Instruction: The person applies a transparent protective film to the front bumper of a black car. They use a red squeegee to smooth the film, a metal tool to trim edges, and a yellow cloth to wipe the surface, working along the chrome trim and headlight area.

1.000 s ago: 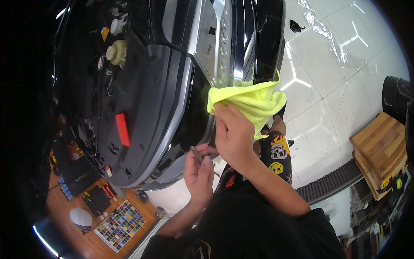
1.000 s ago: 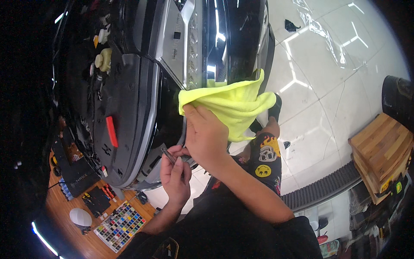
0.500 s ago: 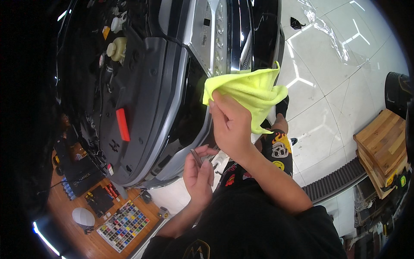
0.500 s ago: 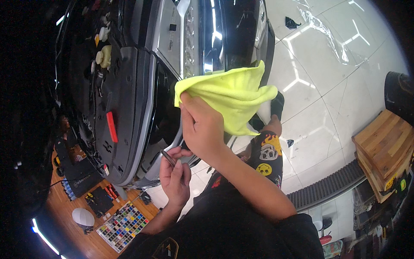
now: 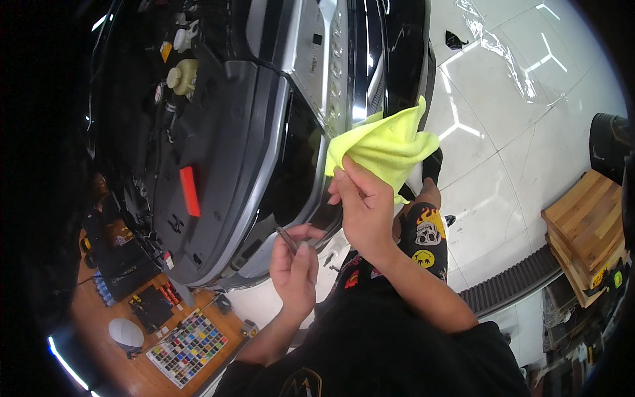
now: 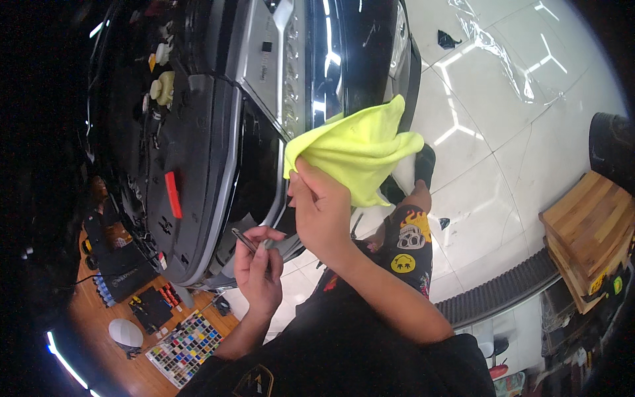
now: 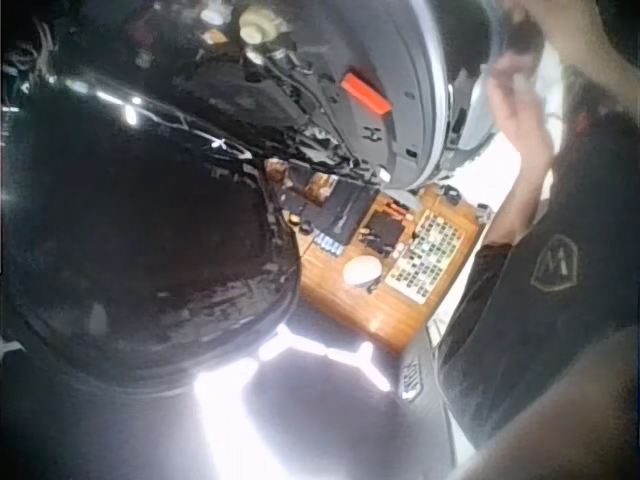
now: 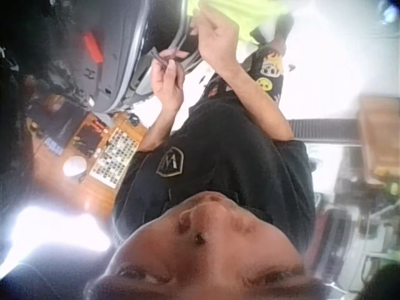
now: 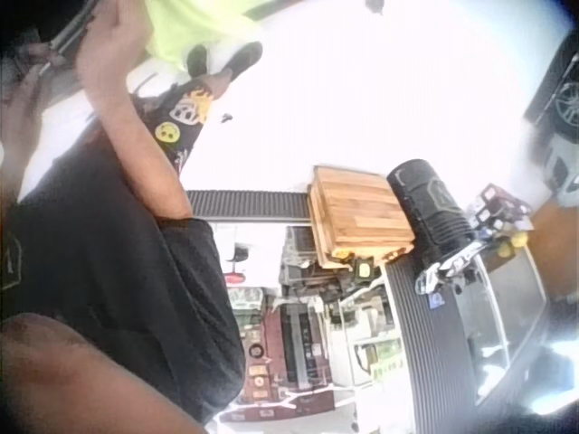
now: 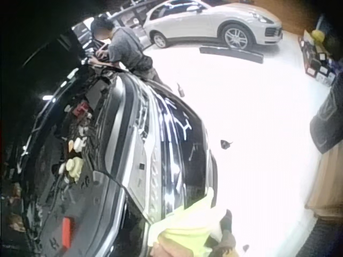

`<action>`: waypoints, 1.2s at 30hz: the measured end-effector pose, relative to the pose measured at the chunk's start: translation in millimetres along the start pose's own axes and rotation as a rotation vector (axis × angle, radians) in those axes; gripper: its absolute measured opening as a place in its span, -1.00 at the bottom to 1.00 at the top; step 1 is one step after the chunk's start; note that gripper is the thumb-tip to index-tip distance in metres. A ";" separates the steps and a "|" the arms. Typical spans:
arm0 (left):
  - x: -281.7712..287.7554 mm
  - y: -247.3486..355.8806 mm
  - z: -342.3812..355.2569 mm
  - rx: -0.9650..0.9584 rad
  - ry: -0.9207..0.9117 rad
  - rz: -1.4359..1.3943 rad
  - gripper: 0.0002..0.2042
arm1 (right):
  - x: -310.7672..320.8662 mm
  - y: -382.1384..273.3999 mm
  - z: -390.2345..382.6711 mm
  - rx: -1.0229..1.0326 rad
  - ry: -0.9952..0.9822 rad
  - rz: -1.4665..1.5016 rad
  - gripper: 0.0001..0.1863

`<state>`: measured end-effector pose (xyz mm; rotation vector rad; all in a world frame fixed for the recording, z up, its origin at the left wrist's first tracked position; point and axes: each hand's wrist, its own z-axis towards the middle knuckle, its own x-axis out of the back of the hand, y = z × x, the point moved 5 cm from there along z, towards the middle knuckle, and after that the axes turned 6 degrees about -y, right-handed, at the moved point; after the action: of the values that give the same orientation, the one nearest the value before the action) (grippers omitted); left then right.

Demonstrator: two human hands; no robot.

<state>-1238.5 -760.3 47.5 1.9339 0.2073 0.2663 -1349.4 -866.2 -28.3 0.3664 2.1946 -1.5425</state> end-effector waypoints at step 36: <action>-31.7 9.4 26.2 0.046 0.048 0.015 -0.69 | 14.3 -11.7 18.3 0.102 -0.137 -0.140 -0.80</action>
<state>-1261.3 -795.6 44.1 1.9764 0.2329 0.3204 -1363.6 -887.9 -30.9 0.1356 2.0799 -1.7051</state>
